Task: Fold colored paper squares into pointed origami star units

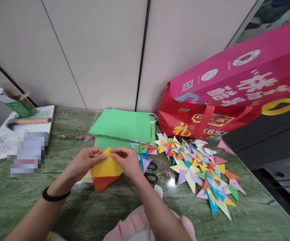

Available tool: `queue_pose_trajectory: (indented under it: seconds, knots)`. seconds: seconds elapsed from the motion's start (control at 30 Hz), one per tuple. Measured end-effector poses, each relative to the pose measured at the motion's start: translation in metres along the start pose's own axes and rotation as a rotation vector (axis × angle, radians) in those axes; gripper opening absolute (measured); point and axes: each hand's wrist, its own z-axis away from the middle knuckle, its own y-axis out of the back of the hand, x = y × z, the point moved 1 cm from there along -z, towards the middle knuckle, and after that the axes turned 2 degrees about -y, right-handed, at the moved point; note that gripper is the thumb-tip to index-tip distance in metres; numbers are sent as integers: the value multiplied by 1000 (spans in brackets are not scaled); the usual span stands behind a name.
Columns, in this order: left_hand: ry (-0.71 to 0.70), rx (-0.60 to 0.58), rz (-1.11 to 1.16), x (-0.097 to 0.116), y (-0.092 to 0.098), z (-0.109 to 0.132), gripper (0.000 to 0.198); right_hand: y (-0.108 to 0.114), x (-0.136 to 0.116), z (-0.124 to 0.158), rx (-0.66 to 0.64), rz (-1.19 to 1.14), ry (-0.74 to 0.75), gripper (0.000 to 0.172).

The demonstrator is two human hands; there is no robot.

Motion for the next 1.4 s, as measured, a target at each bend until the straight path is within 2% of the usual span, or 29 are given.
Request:
queue_pose_trajectory:
  seconds: [0.83, 1.2, 1.4]
  knots:
    - [-13, -75, 35, 2, 2, 2, 29, -2, -1, 1, 14, 46, 51, 10]
    - [-23, -33, -9, 3, -1, 2, 26, -2, -3, 1, 30, 73, 78, 10]
    - [-23, -27, -30, 2, -2, 1, 28, -3, -3, 3, 35, 140, 158, 9]
